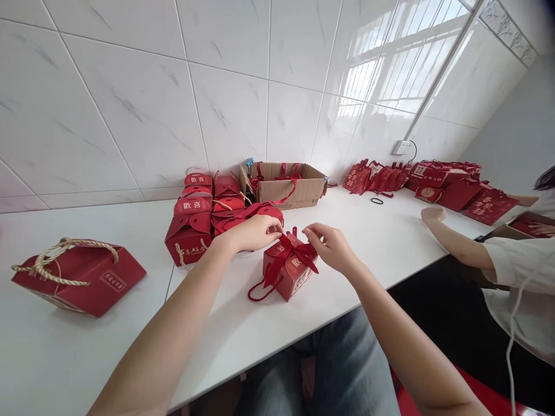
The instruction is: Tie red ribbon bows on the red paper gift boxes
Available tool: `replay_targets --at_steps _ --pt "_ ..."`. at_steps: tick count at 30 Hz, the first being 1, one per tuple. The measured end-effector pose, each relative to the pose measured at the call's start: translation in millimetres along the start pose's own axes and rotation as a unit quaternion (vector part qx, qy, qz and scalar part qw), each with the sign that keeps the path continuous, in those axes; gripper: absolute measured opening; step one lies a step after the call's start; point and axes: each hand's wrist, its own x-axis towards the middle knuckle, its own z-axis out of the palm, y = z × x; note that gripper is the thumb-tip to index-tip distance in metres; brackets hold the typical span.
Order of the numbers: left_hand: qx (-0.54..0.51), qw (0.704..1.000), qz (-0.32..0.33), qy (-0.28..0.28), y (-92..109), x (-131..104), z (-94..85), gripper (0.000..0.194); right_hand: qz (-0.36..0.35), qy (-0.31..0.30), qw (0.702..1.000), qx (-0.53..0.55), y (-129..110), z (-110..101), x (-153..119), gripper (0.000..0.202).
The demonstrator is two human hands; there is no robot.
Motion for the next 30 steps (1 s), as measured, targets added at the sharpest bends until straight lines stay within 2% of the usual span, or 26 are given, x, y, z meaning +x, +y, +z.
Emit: replay_targets --at_steps 2,5,8,11,15,19,23,27,30 --pt "-0.034 0.999 0.024 -0.007 -2.3 6.0 5.9 0.029 0.026 -0.010 1.000 -0.004 6.9 -7.8 -4.3 0.032" --pt "-0.054 0.998 0.023 -0.012 -3.9 9.5 8.7 0.026 0.065 -0.044 0.997 -0.005 17.1 -16.2 -10.3 0.037" --pt "-0.090 0.996 0.011 -0.003 -2.4 9.2 6.8 0.026 0.041 -0.065 0.997 0.018 23.5 -17.7 -14.7 0.031" --pt "-0.159 0.987 0.015 -0.028 1.0 8.3 5.7 0.029 0.010 -0.058 0.997 0.057 25.1 -12.9 -16.9 0.019" --pt "-0.235 0.970 0.006 -0.069 2.8 8.4 8.7 0.032 0.046 -0.038 0.991 0.120 24.4 -4.6 -17.2 0.018" --pt "-0.232 0.969 -0.013 -0.083 1.0 9.7 12.3 0.035 0.050 -0.027 0.990 0.132 24.0 -2.0 -15.6 0.017" --pt "-0.188 0.980 0.008 -0.063 -0.2 11.3 12.3 0.039 -0.011 -0.032 0.996 0.081 21.4 -5.8 -15.4 0.020" --pt "-0.177 0.982 -0.003 -0.069 -0.2 12.2 12.7 0.039 -0.108 -0.102 0.988 0.032 15.3 -10.1 -16.2 0.037" --pt "-0.167 0.984 -0.017 -0.063 -0.1 11.8 13.9 0.040 -0.144 -0.148 0.978 -0.009 10.7 -11.5 -15.4 0.048"
